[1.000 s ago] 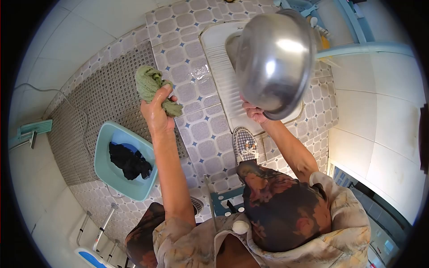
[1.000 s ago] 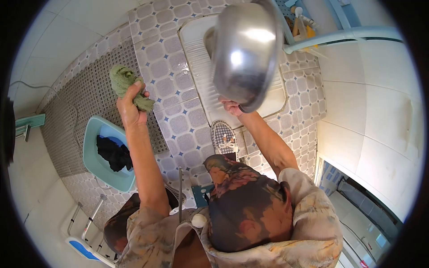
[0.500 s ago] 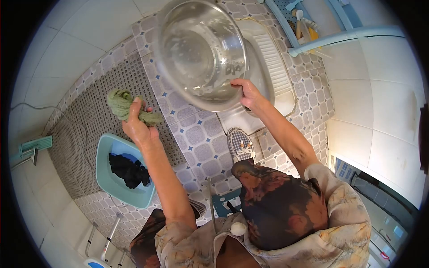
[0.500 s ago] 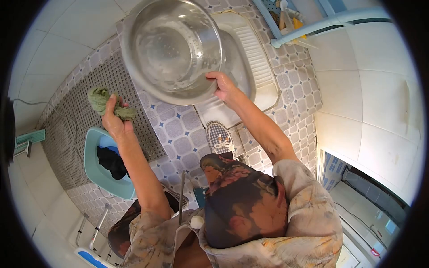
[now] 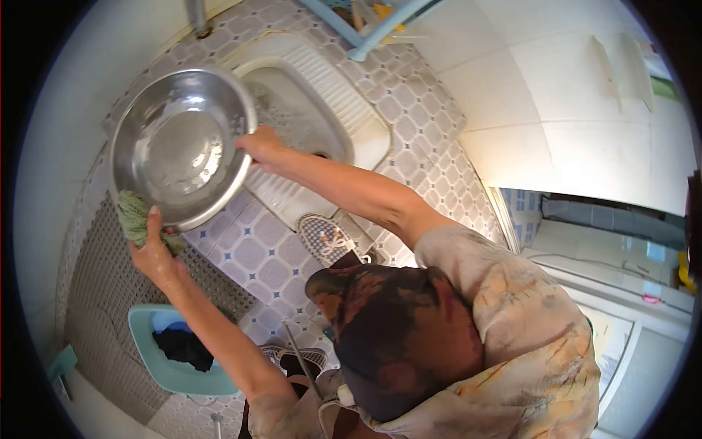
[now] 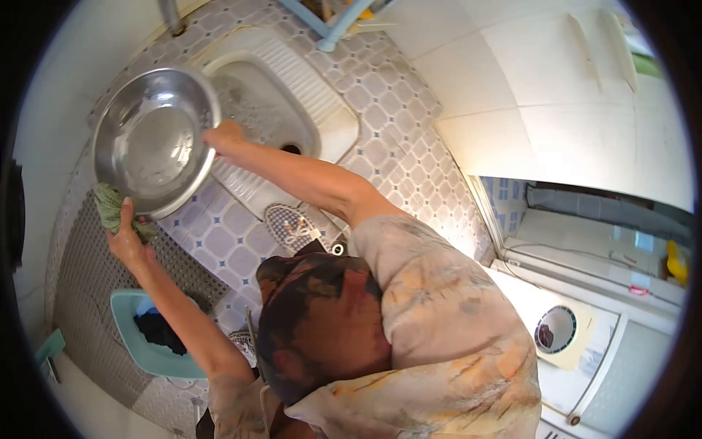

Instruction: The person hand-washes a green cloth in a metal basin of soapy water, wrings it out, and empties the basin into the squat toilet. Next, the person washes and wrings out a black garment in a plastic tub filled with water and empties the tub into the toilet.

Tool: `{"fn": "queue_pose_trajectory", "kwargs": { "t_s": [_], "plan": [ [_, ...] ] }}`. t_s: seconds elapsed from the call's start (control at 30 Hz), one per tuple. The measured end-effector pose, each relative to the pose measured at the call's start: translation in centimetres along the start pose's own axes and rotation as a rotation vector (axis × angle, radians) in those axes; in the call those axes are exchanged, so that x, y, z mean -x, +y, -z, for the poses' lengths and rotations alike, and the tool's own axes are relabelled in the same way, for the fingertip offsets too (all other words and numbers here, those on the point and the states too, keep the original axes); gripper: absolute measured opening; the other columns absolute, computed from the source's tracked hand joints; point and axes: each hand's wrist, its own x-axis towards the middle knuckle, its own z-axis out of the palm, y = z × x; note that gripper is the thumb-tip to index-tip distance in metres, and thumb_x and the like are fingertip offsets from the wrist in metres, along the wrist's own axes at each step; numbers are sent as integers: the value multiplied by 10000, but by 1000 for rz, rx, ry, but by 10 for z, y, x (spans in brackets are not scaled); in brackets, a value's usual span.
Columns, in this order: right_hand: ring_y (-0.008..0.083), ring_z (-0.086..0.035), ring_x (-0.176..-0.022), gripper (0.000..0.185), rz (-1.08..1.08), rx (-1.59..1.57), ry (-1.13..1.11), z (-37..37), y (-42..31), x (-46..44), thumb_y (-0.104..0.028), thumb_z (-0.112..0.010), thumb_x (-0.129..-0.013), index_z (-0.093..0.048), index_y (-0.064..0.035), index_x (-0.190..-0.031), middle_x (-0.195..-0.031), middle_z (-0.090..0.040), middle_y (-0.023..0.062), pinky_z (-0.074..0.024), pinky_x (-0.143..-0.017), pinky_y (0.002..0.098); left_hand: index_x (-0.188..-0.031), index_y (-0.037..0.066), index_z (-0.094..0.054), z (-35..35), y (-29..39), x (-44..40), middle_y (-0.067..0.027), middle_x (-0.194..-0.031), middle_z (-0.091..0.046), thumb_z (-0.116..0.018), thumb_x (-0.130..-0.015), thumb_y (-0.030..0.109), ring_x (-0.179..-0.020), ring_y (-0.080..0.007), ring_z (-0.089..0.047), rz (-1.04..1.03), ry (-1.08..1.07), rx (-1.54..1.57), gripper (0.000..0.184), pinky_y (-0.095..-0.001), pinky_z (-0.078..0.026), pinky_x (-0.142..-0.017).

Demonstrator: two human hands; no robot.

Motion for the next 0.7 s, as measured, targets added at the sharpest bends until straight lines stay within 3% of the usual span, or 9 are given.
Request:
{"fn": "queue_pose_trajectory", "kwargs": {
  "t_s": [0.07, 0.13, 0.23, 0.3, 0.43, 0.5, 0.6, 0.7],
  "plan": [
    [292, -697, -747, 321, 93, 232, 81, 0, -5, 6, -119, -696, -708, -649, 153, -872, -853, -678, 265, -563, -559, 378, -1133, -46, -599, -7, -8, -10, -118, -986, -659, -802, -757, 96, -740, -158, -607, -8, -43, -130, 450, -281, -482, -591],
    [323, -686, -734, 334, 65, 184, 49, -1, -16, 18, -122, -687, -705, -625, 168, -858, -857, -664, 293, -556, -550, 414, -1136, -65, -592, -8, -17, -25, -125, -996, -656, -825, -730, 144, -767, -183, -614, -10, -87, -289, 513, -305, -502, -644],
    [320, -685, -708, 334, 40, 201, 118, -11, -22, 25, -123, -682, -714, -625, 170, -863, -842, -665, 287, -559, -544, 405, -1167, -74, -575, -20, -41, -51, -166, -1028, -655, -852, -671, 244, -860, -260, -638, -199, -80, -486, 651, -358, -514, -770],
    [325, -684, -679, 384, 44, 154, 56, -16, -17, 15, -139, -703, -714, -621, 181, -911, -842, -666, 279, -560, -540, 394, -1210, -57, -558, -22, -58, -73, -224, -1057, -653, -848, -647, 326, -963, -348, -639, -345, -88, -831, 740, -412, -494, -873],
    [298, -687, -689, 400, 42, 33, -68, -34, -8, -6, -148, -729, -733, -623, 171, -950, -848, -667, 238, -551, -527, 377, -1268, -18, -543, -21, -67, -88, -304, -1297, -515, -819, -661, 416, -1212, -417, -501, -382, -241, -1125, 796, -455, -423, -1008],
    [250, -675, -685, 393, 0, -154, -193, -37, -8, -2, -160, -736, -774, -612, 154, -976, -853, -661, 192, -545, -515, 353, -1291, 9, -537, -13, -53, -89, -321, -1342, -455, -803, -689, 383, -1269, -432, -434, -391, -306, -1104, 757, -441, -392, -1046],
    [213, -655, -655, 507, -20, -122, -315, -35, -6, 3, -305, -678, -850, -576, 137, -1077, -878, -660, 164, -544, -506, 303, -1273, 32, -562, 17, -16, -85, -275, -1317, -501, -764, -741, 303, -1205, -393, -506, -631, -260, -1152, 630, -424, -433, -1003],
    [168, -629, -664, 529, -24, -114, -351, -21, -4, 33, -402, -622, -908, -580, 80, -1121, -902, -662, 131, -530, -508, 267, -1249, 33, -583, 75, 45, -68, -212, -1308, -536, -726, -778, 234, -1140, -336, -566, -425, -536, -1162, 532, -398, -470, -948]
  ]
}}
